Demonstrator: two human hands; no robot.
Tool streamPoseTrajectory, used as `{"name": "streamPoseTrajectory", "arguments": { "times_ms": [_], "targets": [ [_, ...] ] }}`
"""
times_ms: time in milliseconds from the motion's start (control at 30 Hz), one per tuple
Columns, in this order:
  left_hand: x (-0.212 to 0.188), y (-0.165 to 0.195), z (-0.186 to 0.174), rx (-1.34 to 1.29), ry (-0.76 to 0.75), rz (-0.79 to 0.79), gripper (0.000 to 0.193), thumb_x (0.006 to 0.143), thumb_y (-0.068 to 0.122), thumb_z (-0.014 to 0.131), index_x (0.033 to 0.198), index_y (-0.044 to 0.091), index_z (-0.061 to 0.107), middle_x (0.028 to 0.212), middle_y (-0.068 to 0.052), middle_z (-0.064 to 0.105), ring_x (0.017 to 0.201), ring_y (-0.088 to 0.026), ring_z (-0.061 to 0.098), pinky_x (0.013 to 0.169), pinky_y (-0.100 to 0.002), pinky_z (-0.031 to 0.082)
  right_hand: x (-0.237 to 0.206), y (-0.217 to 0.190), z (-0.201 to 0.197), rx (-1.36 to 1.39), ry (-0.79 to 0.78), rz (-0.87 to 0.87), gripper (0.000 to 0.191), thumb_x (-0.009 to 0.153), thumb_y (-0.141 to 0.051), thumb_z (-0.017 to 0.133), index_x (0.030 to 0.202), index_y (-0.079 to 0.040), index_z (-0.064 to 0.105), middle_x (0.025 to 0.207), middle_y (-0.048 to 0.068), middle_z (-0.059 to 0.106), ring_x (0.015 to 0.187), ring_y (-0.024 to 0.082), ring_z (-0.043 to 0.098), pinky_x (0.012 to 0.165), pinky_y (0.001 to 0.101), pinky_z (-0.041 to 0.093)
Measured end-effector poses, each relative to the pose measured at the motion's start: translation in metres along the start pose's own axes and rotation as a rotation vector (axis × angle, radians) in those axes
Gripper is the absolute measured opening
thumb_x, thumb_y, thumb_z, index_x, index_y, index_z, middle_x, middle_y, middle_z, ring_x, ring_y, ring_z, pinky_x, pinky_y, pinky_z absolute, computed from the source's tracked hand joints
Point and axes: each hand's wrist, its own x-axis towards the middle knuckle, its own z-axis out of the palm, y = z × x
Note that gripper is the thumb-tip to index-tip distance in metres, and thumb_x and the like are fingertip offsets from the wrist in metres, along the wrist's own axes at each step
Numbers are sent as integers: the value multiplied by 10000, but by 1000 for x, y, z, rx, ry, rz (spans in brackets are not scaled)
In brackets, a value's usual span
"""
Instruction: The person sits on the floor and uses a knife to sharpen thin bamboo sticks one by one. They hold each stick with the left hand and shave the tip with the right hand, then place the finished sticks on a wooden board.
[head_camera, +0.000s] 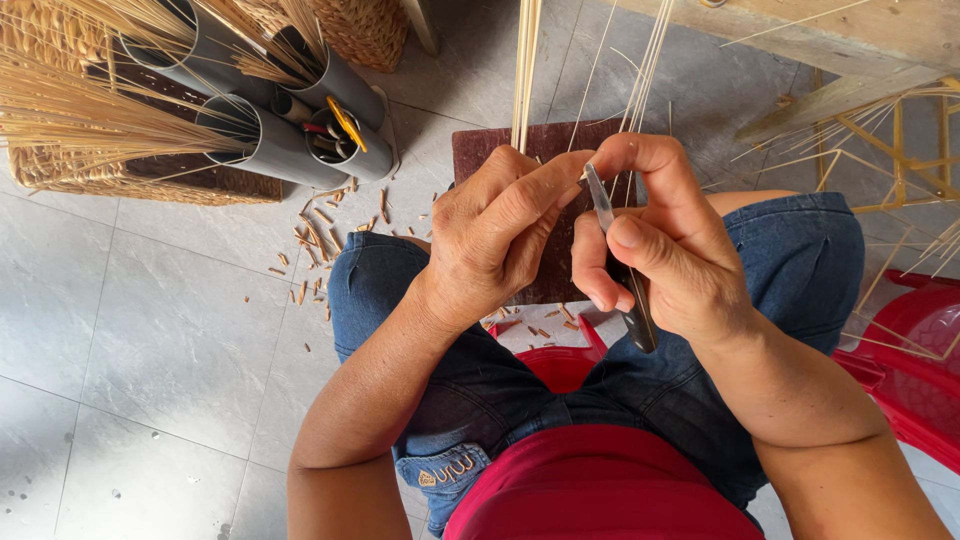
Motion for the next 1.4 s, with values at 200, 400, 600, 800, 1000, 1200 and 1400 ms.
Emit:
{"name": "streamPoseTrajectory", "arguments": {
  "times_ms": [200,400,600,800,1000,1200,1400],
  "targets": [
    [-2,-1,-2,64,-24,5,386,979,-32,779,1318,107,660,923,-27,592,789,-146,657,665,-270,547,0,-1,1,8,10,18,395,1150,-226,501,1461,-62,322,713,108,562,548,108,496,539,220,386],
    [-2,-1,-1,124,-10,31,417,951,-52,779,1318,101,653,926,-36,591,789,-159,653,648,-281,537,1,0,4,-2,39,6,356,1168,-243,521,1415,-57,342,685,97,554,558,95,479,530,203,377],
    [-2,-1,4,82,46,31,345,977,-51,785,1263,82,645,961,-53,632,797,-177,678,665,-288,544,2,2,7,-6,58,-9,396,1159,-259,532,1446,-65,340,694,99,563,565,103,501,534,206,389],
    [-1,-2,4,64,76,24,294,980,-52,785,1217,54,648,965,-59,656,804,-177,698,671,-286,556,7,7,5,-13,33,-10,419,1156,-267,525,1479,-79,335,689,96,569,558,99,506,537,203,403],
    [4,-1,2,-18,59,-28,252,995,-27,782,1182,36,626,1073,-71,699,821,-188,707,707,-282,569,10,8,4,40,23,-3,404,1161,-263,540,1478,-92,356,714,109,565,582,117,510,555,225,417],
    [6,-2,-5,115,70,-14,215,991,-58,762,1153,50,672,1092,-81,699,937,-220,727,795,-284,590,8,0,2,-29,28,-35,318,1166,-267,551,1379,-110,374,708,106,565,573,109,514,534,205,398],
    [9,3,-7,94,98,-17,186,988,-34,771,1119,43,663,1092,-86,700,952,-214,724,809,-279,586,14,22,-4,-94,-8,-29,327,1161,-279,528,1387,-99,373,714,112,570,573,92,502,539,200,403]
  ]
}}
